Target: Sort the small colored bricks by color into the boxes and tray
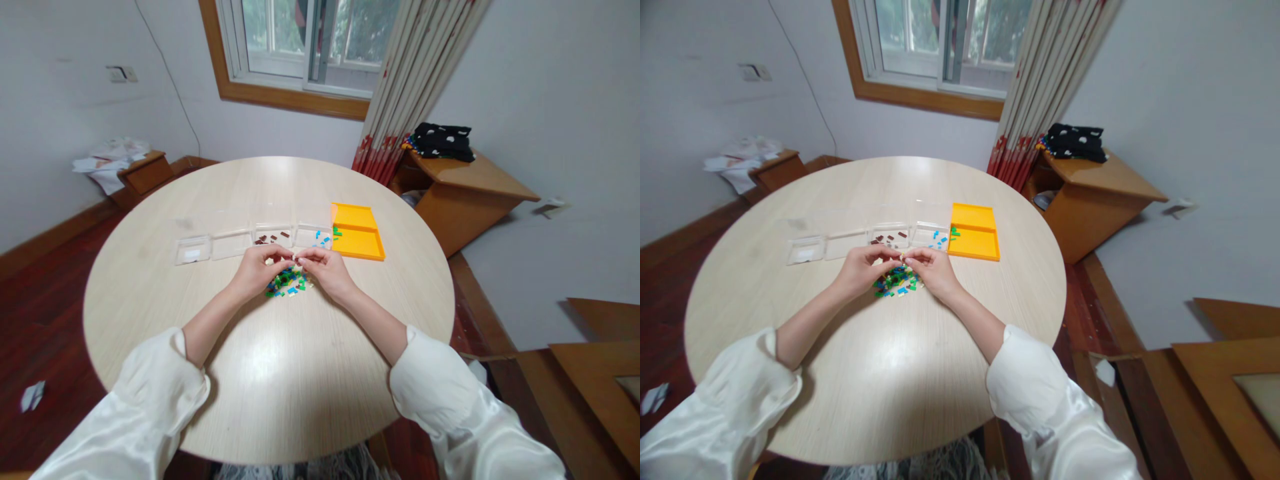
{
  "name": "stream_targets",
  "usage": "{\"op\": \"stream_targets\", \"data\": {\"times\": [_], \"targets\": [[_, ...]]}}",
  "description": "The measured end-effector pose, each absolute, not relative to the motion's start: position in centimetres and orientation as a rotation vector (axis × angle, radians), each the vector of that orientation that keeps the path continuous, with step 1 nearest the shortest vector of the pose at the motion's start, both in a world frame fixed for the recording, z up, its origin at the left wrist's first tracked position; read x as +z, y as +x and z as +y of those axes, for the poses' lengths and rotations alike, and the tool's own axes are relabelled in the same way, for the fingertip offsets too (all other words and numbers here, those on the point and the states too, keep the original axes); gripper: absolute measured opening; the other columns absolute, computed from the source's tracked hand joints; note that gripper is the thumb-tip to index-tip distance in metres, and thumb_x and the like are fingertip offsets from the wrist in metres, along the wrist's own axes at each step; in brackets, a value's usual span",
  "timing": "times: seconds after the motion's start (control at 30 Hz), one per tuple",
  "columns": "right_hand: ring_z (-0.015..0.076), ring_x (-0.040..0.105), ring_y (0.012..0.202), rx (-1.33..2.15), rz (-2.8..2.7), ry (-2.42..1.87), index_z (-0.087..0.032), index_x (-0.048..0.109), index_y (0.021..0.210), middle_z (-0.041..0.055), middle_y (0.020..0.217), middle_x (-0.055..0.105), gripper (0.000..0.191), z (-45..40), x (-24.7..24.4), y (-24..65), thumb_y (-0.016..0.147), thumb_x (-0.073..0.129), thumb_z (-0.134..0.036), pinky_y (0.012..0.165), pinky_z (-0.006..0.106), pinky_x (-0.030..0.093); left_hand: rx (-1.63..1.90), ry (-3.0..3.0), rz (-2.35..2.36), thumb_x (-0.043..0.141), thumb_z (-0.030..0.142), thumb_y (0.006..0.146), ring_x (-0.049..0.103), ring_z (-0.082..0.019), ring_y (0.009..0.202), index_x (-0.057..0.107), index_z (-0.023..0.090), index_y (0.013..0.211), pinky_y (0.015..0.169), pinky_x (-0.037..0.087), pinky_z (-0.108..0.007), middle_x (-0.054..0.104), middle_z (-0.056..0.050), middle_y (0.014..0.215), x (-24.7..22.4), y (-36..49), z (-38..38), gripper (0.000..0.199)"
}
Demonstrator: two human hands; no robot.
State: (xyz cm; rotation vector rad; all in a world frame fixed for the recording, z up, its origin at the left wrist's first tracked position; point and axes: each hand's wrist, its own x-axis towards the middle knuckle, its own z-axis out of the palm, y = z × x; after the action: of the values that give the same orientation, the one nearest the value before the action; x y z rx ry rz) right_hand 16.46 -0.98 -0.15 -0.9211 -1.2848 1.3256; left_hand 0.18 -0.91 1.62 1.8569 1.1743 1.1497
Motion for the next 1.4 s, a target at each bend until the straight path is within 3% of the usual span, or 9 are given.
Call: {"op": "stream_targets", "data": {"times": [0.87,1.2,1.4], "targets": [[0.0109,0.06,0.065,1.211,-1.322,-0.936,-0.018,0.064,0.067,-0.0012,0.068,0.066,0.016,-0.9,-0.3,16.4,0.059,0.073,-0.028,0.069,0.027,0.05,1.162,1.891,1.112,0.066,0.024,0.067,0.059,-0.015,0.066,0.07,0.016,0.073,0.066,0.046,-0.028,0.069,-0.004,0.07,1.6,0.7,-1.2,0.011],[0.0126,0.061,0.071,1.211,-1.32,-0.98,-0.018,0.064,0.07,0.0007,0.073,0.066,0.023,-0.9,-0.2,16.6,0.059,0.074,-0.035,0.072,0.029,0.049,1.158,1.852,1.174,0.063,0.028,0.07,0.06,-0.015,0.068,0.07,0.016,0.079,0.067,0.047,-0.028,0.07,-0.005,0.075,1.7,0.8,-1.2,0.016],[0.0124,0.059,0.069,1.087,-1.43,-1.055,-0.017,0.066,0.074,0.0015,0.075,0.066,0.011,-0.6,-0.8,16.9,0.068,0.066,-0.026,0.067,0.027,0.047,1.295,1.713,1.223,0.058,0.027,0.073,0.063,-0.016,0.074,0.07,0.014,0.081,0.072,0.049,-0.029,0.071,-0.006,0.079,1.2,0.3,-0.3,0.019]]}}
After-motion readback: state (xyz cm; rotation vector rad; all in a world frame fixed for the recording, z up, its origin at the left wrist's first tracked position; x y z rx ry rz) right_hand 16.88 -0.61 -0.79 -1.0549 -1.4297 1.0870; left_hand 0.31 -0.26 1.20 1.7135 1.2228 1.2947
